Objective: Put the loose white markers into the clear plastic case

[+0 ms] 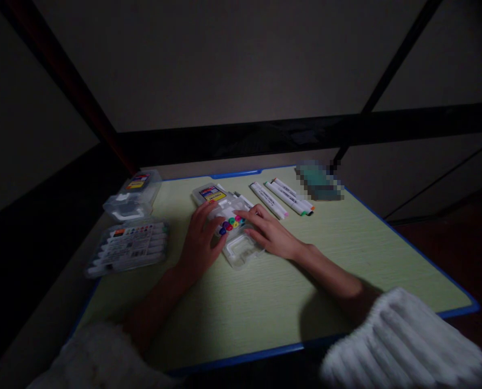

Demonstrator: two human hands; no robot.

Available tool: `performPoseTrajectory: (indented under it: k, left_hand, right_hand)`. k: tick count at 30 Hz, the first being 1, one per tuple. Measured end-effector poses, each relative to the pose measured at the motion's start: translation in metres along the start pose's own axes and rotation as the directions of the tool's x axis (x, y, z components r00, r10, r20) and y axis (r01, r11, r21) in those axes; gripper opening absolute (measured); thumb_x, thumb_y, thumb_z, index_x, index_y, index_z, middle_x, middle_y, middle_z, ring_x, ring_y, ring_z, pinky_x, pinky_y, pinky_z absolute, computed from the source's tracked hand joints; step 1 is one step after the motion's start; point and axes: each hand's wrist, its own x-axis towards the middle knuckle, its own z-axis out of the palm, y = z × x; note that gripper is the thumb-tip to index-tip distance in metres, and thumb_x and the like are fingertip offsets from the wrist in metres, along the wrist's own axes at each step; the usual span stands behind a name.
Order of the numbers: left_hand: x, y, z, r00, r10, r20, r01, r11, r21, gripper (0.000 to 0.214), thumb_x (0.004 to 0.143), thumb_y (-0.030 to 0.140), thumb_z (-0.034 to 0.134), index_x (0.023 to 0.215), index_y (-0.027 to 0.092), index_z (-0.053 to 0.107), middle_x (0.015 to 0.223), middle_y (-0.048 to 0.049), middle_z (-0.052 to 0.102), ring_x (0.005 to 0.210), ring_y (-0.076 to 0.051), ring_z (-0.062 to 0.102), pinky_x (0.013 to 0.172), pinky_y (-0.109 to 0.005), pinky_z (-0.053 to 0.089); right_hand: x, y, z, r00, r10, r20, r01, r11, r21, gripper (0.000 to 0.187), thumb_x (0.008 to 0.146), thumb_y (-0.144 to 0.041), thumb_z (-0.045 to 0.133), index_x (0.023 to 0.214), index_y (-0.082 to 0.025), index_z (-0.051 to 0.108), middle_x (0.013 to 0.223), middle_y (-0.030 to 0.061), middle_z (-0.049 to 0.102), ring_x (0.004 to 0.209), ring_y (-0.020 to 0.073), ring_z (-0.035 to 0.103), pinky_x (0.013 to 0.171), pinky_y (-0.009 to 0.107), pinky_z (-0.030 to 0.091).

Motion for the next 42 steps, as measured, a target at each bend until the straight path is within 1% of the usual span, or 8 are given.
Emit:
performPoseTrajectory:
  k: [4,7,13,19,28,33,42]
  left_hand:
    - [0.0,0.0003,-0.0003,1.0,-0.001,0.002,0.001,1.0,-0.004,0.028,0.077,0.017,0.059,0.103,0.02,0.047,0.123,-0.0119,0.045,0.121,-0.028,0.04,0.098,-0.048,0.04]
    - [0.0001,0.0008,-0.0005,1.0,0.0,0.001,0.0,1.0,-0.006,0.028,0.078,0.017,0.059,0.102,0.02,0.047,0.123,-0.0118,0.045,0.121,-0.027,0.04,0.099,-0.048,0.04]
    - [0.0,0.0007,-0.0008,1.0,0.003,0.001,-0.003,1.0,-0.007,0.028,0.077,0.016,0.06,0.103,0.019,0.047,0.123,-0.0127,0.045,0.122,-0.028,0.04,0.099,-0.048,0.039]
    - [0.001,0.0006,-0.0008,1.0,-0.004,-0.001,0.004,1.0,-0.005,0.028,0.078,0.017,0.059,0.103,0.021,0.047,0.123,-0.0111,0.046,0.121,-0.027,0.04,0.098,-0.048,0.04]
    - [0.0,0.001,-0.0002,1.0,-0.007,-0.001,0.007,1.0,-0.009,0.028,0.078,0.017,0.058,0.103,0.021,0.047,0.123,-0.011,0.046,0.122,-0.027,0.04,0.098,-0.049,0.04]
    - [-0.0006,0.0003,0.0003,1.0,-0.002,-0.001,0.002,1.0,-0.006,0.029,0.077,0.016,0.059,0.103,0.02,0.047,0.124,-0.0115,0.045,0.121,-0.028,0.04,0.098,-0.048,0.04]
    - [0.0006,0.0014,-0.0003,1.0,-0.004,0.007,0.004,1.0,-0.004,0.029,0.078,0.016,0.059,0.104,0.021,0.046,0.123,-0.011,0.045,0.121,-0.028,0.04,0.098,-0.049,0.04]
  right_hand:
    - [-0.0005,-0.001,0.0007,0.999,-0.011,-0.034,0.011,1.0,-0.017,0.042,0.088,-0.021,0.042,0.13,-0.021,0.034,0.104,0.0086,0.044,0.095,0.0202,0.049,0.085,0.039,0.045]
    - [-0.0011,-0.0003,0.0012,0.999,-0.018,-0.045,0.016,0.999,-0.032,0.038,0.088,-0.021,0.042,0.125,-0.018,0.037,0.103,0.0092,0.045,0.092,0.02,0.049,0.083,0.038,0.045]
    - [-0.0019,0.0004,0.001,0.998,-0.029,-0.053,0.027,0.999,-0.038,0.031,0.088,-0.02,0.041,0.118,-0.017,0.042,0.101,0.0093,0.046,0.09,0.0194,0.049,0.081,0.037,0.045]
    - [-0.0011,0.0004,0.0008,0.999,-0.031,-0.044,0.03,0.999,-0.037,0.031,0.088,-0.02,0.041,0.119,-0.018,0.043,0.103,0.009,0.045,0.094,0.0199,0.049,0.085,0.038,0.045]
    - [-0.0008,0.0025,-0.0005,0.999,-0.033,-0.021,0.032,0.998,-0.051,0.034,0.088,-0.021,0.042,0.122,-0.019,0.043,0.104,0.0091,0.044,0.091,0.0194,0.05,0.083,0.038,0.046]
    - [-0.0012,0.0019,-0.0014,0.999,-0.033,-0.016,0.032,0.998,-0.059,0.035,0.088,-0.022,0.041,0.123,-0.02,0.042,0.105,0.009,0.044,0.094,0.0199,0.05,0.085,0.039,0.046]
    - [-0.0006,-0.0006,-0.0015,1.0,-0.013,-0.009,0.013,0.997,-0.073,0.037,0.088,-0.023,0.04,0.125,-0.019,0.041,0.107,0.0097,0.045,0.095,0.0211,0.051,0.085,0.04,0.046]
